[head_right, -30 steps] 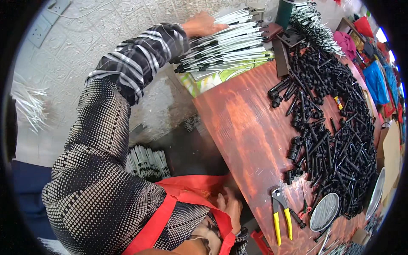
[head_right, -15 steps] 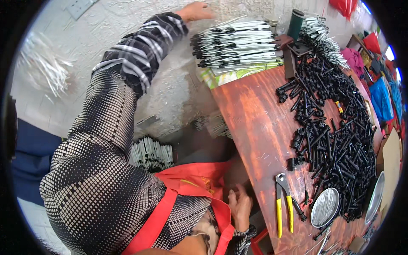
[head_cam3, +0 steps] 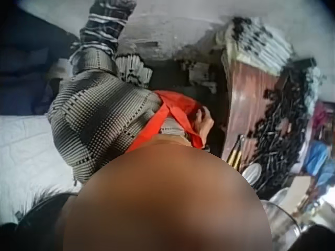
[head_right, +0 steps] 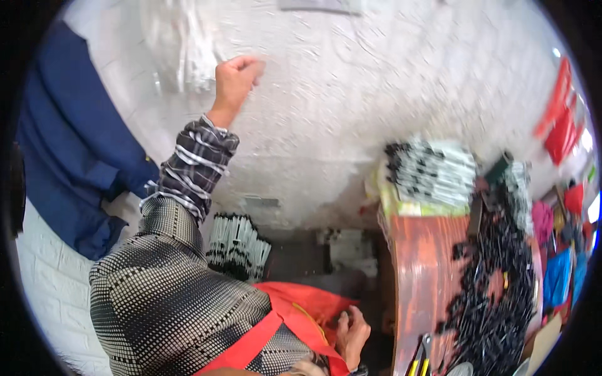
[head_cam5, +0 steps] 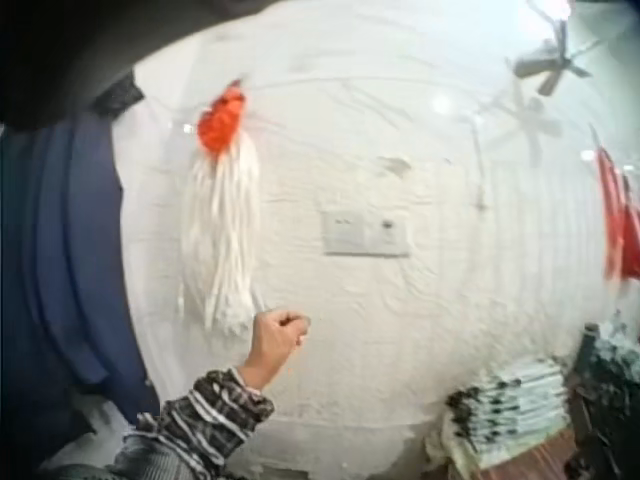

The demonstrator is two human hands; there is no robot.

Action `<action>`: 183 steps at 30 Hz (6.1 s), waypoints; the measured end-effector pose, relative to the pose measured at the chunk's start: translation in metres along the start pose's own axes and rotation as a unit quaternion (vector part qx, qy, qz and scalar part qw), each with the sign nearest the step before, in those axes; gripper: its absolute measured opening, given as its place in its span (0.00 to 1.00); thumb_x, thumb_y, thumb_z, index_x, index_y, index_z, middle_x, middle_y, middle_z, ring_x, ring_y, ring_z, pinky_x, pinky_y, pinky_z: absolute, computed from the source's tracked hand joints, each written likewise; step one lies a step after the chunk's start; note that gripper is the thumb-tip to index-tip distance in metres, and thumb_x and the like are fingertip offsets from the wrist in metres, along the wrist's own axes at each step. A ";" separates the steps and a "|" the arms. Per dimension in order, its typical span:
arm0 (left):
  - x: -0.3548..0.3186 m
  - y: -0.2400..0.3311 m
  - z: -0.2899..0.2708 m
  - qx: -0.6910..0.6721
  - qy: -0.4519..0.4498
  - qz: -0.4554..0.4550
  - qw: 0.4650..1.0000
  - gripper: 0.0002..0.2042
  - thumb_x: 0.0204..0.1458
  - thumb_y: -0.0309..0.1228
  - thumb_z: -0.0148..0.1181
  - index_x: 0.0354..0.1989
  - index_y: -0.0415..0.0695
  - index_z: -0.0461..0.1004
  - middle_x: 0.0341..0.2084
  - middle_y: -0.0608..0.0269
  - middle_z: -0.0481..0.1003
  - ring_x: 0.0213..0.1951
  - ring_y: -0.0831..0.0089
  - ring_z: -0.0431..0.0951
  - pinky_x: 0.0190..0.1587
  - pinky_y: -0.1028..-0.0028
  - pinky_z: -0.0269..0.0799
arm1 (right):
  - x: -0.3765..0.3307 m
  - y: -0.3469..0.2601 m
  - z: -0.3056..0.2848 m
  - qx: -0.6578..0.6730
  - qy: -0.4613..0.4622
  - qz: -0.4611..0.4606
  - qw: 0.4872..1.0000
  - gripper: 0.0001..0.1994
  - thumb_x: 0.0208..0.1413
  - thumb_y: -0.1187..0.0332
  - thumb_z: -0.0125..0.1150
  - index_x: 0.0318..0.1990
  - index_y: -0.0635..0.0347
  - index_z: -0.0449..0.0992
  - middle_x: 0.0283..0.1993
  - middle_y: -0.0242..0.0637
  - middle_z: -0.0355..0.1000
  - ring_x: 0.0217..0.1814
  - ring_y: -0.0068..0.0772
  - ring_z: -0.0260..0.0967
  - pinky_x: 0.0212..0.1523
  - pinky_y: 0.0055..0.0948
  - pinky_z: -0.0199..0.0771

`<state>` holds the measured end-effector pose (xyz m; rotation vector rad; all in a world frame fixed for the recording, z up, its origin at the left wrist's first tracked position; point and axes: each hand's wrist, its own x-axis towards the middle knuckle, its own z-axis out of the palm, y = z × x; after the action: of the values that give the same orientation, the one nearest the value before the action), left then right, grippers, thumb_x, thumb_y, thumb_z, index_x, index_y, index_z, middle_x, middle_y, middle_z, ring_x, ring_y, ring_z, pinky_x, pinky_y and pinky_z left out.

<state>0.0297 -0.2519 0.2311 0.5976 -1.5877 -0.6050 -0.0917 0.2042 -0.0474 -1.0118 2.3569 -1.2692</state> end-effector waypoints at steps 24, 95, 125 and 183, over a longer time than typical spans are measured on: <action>0.112 -0.002 -0.129 -0.011 0.156 0.005 0.988 0.09 0.43 0.32 0.64 0.22 0.38 0.79 0.14 0.70 0.73 0.18 0.80 0.69 0.23 0.76 0.64 | -0.007 0.030 0.024 -0.112 -0.068 0.007 0.991 0.13 0.46 0.65 0.63 0.38 0.64 0.78 0.22 0.43 0.75 0.25 0.36 0.76 0.30 0.33 0.73; -0.050 0.021 0.376 0.196 -0.542 0.087 0.813 0.11 0.48 0.35 0.57 0.28 0.40 0.80 0.23 0.57 0.77 0.28 0.72 0.74 0.35 0.77 0.70 | 0.360 0.022 -0.053 0.364 0.178 0.250 0.879 0.20 0.62 0.56 0.42 0.52 0.63 0.63 0.39 0.59 0.74 0.25 0.45 0.75 0.20 0.32 0.73; -0.067 -0.131 0.424 -0.006 -0.480 -0.026 0.877 0.10 0.51 0.32 0.52 0.35 0.44 0.79 0.24 0.50 0.76 0.27 0.58 0.79 0.23 0.60 0.75 | 0.383 0.002 -0.086 0.247 0.047 0.284 0.925 0.18 0.58 0.69 0.34 0.42 0.75 0.69 0.36 0.55 0.75 0.29 0.42 0.77 0.18 0.24 0.72; -0.386 -0.038 0.097 -0.553 -0.560 -0.350 0.508 0.21 0.59 0.37 0.48 0.58 0.39 0.62 0.49 0.54 0.71 0.47 0.67 0.75 0.43 0.70 0.74 | -0.044 -0.005 0.015 -0.055 0.329 -0.100 0.937 0.17 0.54 0.77 0.50 0.53 0.63 0.68 0.36 0.50 0.74 0.37 0.40 0.77 0.36 0.30 0.73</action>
<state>-0.0300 -0.0107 -0.0819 -0.3728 -1.4691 -2.7965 -0.0500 0.2233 -0.0559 -0.9866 2.8934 -1.7965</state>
